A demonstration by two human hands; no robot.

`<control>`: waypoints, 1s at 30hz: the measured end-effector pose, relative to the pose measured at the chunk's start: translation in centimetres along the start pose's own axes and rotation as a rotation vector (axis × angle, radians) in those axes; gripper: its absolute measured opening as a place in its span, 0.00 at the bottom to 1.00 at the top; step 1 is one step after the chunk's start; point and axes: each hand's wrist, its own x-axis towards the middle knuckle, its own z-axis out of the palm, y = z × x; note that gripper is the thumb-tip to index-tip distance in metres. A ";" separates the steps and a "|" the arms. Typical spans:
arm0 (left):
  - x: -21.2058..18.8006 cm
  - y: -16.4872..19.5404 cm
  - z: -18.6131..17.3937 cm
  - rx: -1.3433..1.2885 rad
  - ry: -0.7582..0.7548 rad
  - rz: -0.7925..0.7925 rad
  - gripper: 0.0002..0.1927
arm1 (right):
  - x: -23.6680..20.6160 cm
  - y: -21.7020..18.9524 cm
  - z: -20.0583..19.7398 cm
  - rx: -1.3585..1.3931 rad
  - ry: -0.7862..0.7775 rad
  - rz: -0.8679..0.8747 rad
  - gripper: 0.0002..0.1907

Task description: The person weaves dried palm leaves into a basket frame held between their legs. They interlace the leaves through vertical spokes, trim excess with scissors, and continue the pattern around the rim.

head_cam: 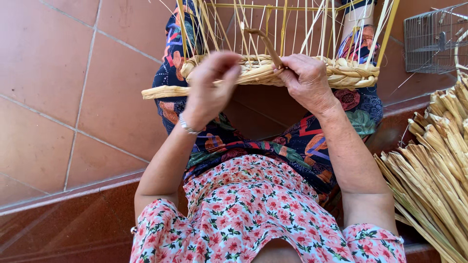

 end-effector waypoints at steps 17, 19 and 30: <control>-0.2 -4.2 7.1 0.188 0.050 -0.171 0.04 | -0.2 0.7 -0.9 0.199 -0.041 -0.103 0.15; -2.3 -3.6 7.3 -0.043 0.026 -0.236 0.04 | 0.0 0.9 -0.4 0.179 -0.030 -0.084 0.14; -4.7 -2.7 6.8 0.525 -0.115 0.341 0.23 | 0.8 1.2 2.7 -0.191 0.020 -0.153 0.02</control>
